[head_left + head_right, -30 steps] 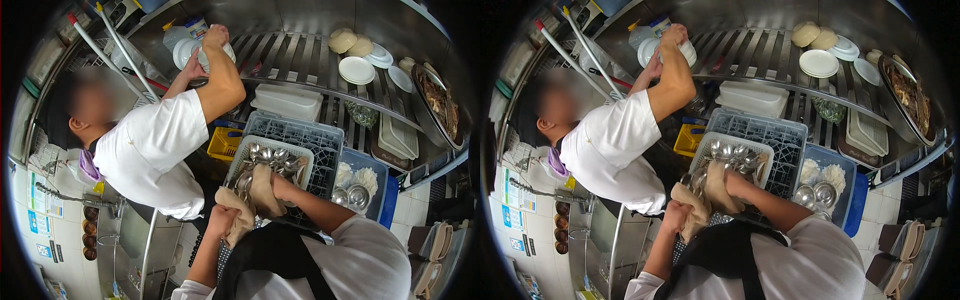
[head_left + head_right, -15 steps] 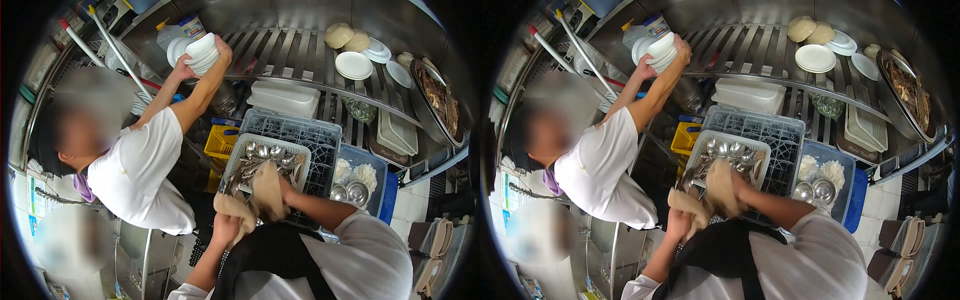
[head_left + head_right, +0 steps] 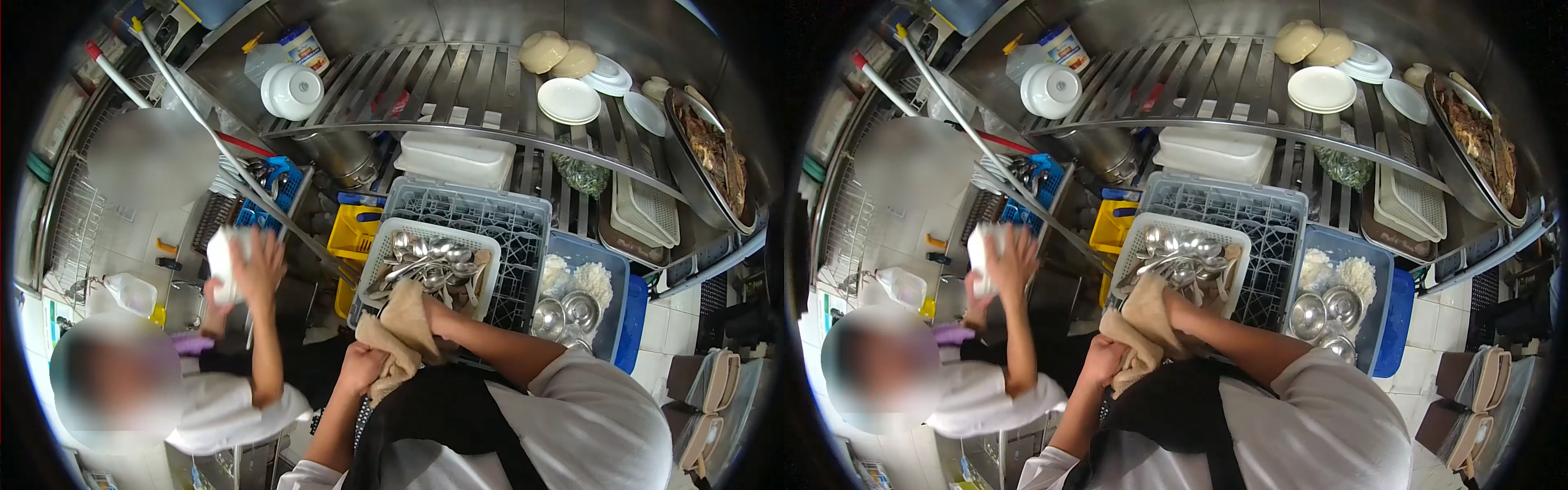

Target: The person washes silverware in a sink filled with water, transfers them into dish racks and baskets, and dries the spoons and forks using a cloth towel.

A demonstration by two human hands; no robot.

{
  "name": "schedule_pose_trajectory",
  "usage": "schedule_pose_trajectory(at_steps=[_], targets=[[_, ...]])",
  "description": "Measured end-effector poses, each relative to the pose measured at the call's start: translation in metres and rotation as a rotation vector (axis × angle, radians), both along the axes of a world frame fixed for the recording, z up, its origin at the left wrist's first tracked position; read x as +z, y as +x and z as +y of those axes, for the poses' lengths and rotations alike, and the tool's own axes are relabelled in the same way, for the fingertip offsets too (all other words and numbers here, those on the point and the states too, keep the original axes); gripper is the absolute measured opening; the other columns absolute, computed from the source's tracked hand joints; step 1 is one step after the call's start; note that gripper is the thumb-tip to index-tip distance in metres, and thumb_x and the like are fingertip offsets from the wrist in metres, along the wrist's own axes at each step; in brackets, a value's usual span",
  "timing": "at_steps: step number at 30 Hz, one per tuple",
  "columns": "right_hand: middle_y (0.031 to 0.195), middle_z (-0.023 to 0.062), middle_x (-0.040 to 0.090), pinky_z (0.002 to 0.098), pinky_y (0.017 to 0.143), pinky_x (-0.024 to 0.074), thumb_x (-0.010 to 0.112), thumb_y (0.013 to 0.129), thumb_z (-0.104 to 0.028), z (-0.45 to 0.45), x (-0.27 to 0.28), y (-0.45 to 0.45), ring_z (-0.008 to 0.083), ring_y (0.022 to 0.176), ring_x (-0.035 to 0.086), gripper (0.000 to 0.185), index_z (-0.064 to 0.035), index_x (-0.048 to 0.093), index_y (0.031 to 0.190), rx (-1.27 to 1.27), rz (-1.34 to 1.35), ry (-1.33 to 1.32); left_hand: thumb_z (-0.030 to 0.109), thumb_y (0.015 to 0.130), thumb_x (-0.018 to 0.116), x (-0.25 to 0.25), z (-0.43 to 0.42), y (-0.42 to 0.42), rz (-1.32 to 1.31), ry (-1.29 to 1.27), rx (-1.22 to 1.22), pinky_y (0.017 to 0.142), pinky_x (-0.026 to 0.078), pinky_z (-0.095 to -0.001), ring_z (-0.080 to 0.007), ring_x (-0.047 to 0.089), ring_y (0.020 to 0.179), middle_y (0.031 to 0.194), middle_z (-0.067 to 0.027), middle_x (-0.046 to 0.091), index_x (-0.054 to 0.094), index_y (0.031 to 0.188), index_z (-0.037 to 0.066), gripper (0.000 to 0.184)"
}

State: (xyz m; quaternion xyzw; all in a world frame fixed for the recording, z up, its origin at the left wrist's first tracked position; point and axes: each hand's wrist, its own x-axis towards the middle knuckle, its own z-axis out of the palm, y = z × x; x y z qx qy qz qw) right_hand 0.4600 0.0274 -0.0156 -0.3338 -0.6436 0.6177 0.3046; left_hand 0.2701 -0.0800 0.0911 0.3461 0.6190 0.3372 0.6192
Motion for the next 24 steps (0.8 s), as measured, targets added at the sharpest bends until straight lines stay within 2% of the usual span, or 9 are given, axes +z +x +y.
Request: schedule_pose_trajectory(at_steps=[3, 6, 8, 10, 12, 14, 16, 20, 24], targets=[[0.105, 0.011, 0.072, 0.0376, 0.087, 0.0504, 0.069, 0.088, -0.02, -0.001, 0.02, 0.011, 0.017, 0.097, 0.065, 0.025, -0.0052, 0.07, 0.107, -0.067, 0.134, -0.057, 0.0, 0.092, 0.066, 0.021, -0.007, -0.018, 0.211, 0.145, -0.001, 0.078, 0.056, -0.0286, -0.0123, 0.069, 0.088, 0.099, -0.0055, 0.074, 0.073, 0.105, -0.001, 0.015], [0.1, 0.0114, 0.072, 0.0404, 0.081, 0.0516, 0.072, 0.084, -0.018, 0.01, 0.019, 0.032, 0.0191, 0.092, 0.068, 0.026, -0.0059, 0.069, 0.107, 0.344, -0.511, 0.408, 0.004, 0.088, 0.069, 0.045, -0.008, -0.031, 0.53, 0.174, -0.273, 0.084, 0.055, -0.031, -0.0153, 0.071, 0.094, 0.104, -0.0085, 0.076, 0.072, 0.11, 0.001, 0.023], [0.089, 0.0108, 0.072, 0.044, 0.073, 0.0518, 0.071, 0.082, -0.016, 0.001, 0.016, 0.025, 0.0244, 0.083, 0.069, 0.019, -0.0079, 0.07, 0.099, 0.084, 0.002, 0.414, 0.007, 0.09, 0.067, 0.047, -0.008, -0.015, 0.641, 0.237, -0.302, 0.087, 0.055, -0.0323, -0.017, 0.071, 0.099, 0.104, -0.0092, 0.076, 0.072, 0.112, 0.002, 0.023], [0.08, 0.0126, 0.069, 0.0398, 0.07, 0.0522, 0.065, 0.087, -0.019, 0.025, 0.002, 0.006, 0.021, 0.08, 0.067, 0.016, -0.004, 0.07, 0.09, 0.143, 0.241, 0.109, 0.008, 0.093, 0.061, 0.032, -0.003, 0.003, 0.329, 0.241, 0.035, 0.087, 0.054, -0.0315, -0.0192, 0.071, 0.097, 0.103, -0.0099, 0.075, 0.07, 0.109, -0.004, 0.022], [0.096, 0.0064, 0.068, 0.0365, 0.08, 0.0534, 0.064, 0.089, -0.012, -0.018, 0.028, -0.008, 0.0199, 0.09, 0.065, 0.011, -0.0074, 0.07, 0.096, -0.203, 0.552, -0.582, 0.008, 0.096, 0.06, 0.028, 0.01, 0.024, 0.423, 0.063, 0.044, 0.087, 0.054, -0.0306, -0.0189, 0.069, 0.093, 0.1, -0.0085, 0.073, 0.069, 0.105, -0.007, 0.02], [0.098, 0.0069, 0.068, 0.0367, 0.081, 0.0531, 0.064, 0.089, -0.013, -0.029, 0.033, -0.021, 0.0201, 0.092, 0.065, 0.013, -0.0067, 0.069, 0.099, -0.223, 0.695, -0.683, 0.008, 0.099, 0.057, 0.005, 0.018, 0.025, 0.272, 0.178, 0.137, 0.085, 0.053, -0.0296, -0.0161, 0.067, 0.092, 0.102, -0.007, 0.071, 0.067, 0.109, -0.006, 0.02], [0.099, 0.0074, 0.068, 0.037, 0.082, 0.0528, 0.064, 0.09, -0.013, -0.023, 0.009, -0.013, 0.0203, 0.093, 0.065, 0.015, -0.006, 0.068, 0.102, -0.194, 0.638, -0.601, 0.01, 0.102, 0.054, 0.005, 0.015, 0.021, -0.018, 0.106, 0.161, 0.079, 0.055, -0.0306, -0.0174, 0.068, 0.091, 0.101, -0.0083, 0.07, 0.065, 0.109, -0.004, 0.019], [0.102, 0.0083, 0.068, 0.0374, 0.085, 0.0523, 0.064, 0.091, -0.015, 0.007, -0.07, 0.002, 0.0207, 0.097, 0.064, 0.019, -0.0045, 0.067, 0.107, -0.106, 0.299, -0.173, 0.013, 0.105, 0.049, -0.014, 0.008, 0.001, 0.097, 0.088, 0.01, 0.083, 0.057, -0.0345, -0.0206, 0.069, 0.094, 0.106, -0.0107, 0.07, 0.063, 0.116, -0.004, 0.024], [0.104, 0.0093, 0.068, 0.0379, 0.088, 0.0517, 0.065, 0.092, -0.016, -0.006, -0.037, -0.001, 0.0211, 0.1, 0.064, 0.024, -0.0031, 0.065, 0.113, -0.038, 0.047, 0.122, 0.014, 0.105, 0.049, 0.0, 0.016, -0.003, -0.248, 0.026, 0.295, 0.084, 0.056, -0.0341, -0.0207, 0.069, 0.097, 0.108, -0.0114, 0.07, 0.062, 0.119, -0.005, 0.027]])
